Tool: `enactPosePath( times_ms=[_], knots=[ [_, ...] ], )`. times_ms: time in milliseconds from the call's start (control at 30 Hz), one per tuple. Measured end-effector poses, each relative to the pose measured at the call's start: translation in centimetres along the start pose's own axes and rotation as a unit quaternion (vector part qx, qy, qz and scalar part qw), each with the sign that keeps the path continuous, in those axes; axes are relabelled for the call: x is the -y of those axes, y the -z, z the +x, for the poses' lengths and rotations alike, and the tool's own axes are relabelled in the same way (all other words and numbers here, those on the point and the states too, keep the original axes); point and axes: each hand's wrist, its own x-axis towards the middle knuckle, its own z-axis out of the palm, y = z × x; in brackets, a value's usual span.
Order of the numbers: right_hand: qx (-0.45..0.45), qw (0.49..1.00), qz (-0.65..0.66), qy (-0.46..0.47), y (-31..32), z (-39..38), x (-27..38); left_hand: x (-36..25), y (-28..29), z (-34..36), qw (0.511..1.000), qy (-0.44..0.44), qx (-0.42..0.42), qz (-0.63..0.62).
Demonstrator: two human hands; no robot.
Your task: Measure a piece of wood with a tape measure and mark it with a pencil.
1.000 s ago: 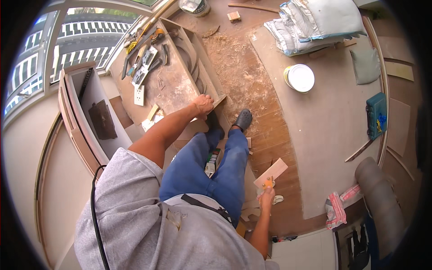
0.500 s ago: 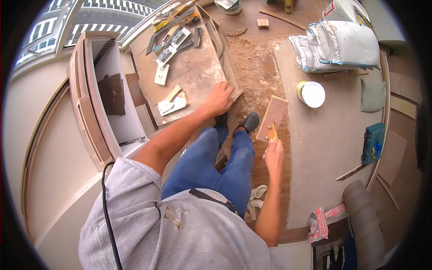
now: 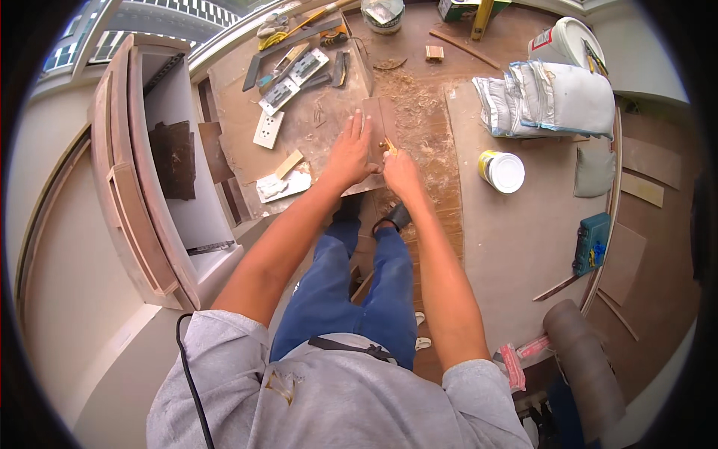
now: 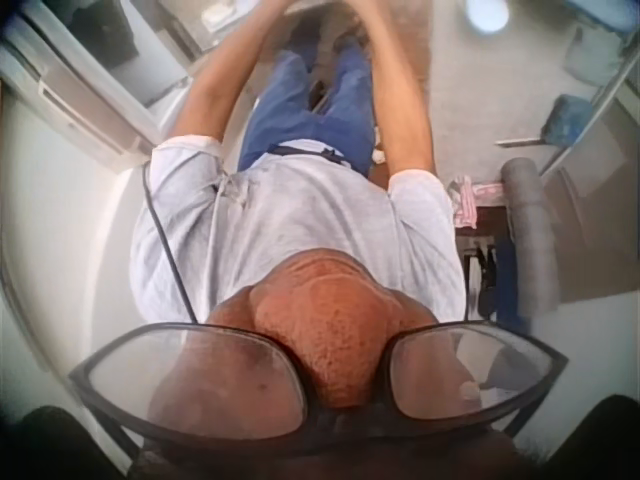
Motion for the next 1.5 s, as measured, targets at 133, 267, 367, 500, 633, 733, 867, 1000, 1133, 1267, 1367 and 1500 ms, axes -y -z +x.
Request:
enactPosePath(
  times_ms=[133, 267, 367, 500, 633, 733, 867, 1000, 1133, 1267, 1367, 1500],
  knots=[
    [0.063, 0.996, -0.057, -0.003, -1.8, 2.2, 0.1, 1.4, -1.8, 3.4, 0.999, 0.007, 0.02, 0.027],
    [0.015, 0.998, -0.007, -0.06, -2.7, 2.9, -0.2, 2.7, -3.2, 5.0, 0.999, -0.014, -0.009, 0.041],
    [0.015, 0.999, 0.004, -0.047, -2.3, 3.6, -0.4, 3.1, -3.9, 5.5, 0.999, -0.003, -0.001, 0.044],
    [0.078, 0.99, 0.09, -0.081, -2.0, 3.4, -0.6, 3.4, -4.6, 5.2, 1.0, 0.002, -0.017, 0.006],
    [0.059, 0.996, 0.029, -0.065, -2.0, 1.8, -0.5, 3.5, -4.6, 5.9, 0.999, 0.017, 0.001, 0.035],
    [0.039, 0.997, -0.025, -0.062, -1.0, 0.6, 1.0, 3.5, -4.1, 6.0, 0.999, 0.021, 0.007, 0.039],
    [0.054, 0.997, -0.025, -0.057, 0.8, -1.2, 2.9, 2.8, -3.3, 5.0, 0.998, 0.042, 0.045, -0.002],
    [0.049, 0.995, 0.004, -0.083, 0.8, -1.1, 1.7, 1.7, -3.8, 6.1, 0.996, 0.067, 0.032, 0.059],
    [0.06, 0.991, 0.049, -0.105, 0.3, -1.4, 1.0, 2.0, -3.9, 5.7, 0.996, 0.053, 0.039, 0.063],
    [0.01, 0.997, -0.012, -0.08, -0.4, -1.5, 1.9, 2.2, -3.7, 6.0, 0.997, 0.046, 0.038, 0.046],
    [0.065, 0.991, 0.049, -0.107, -0.7, -1.2, 0.8, 2.2, -3.7, 6.1, 0.995, 0.053, 0.049, 0.068],
    [0.018, 0.998, 0.002, -0.055, -1.0, -1.8, 0.5, 2.0, -3.4, 6.0, 0.994, 0.052, 0.07, 0.066]
  ],
)
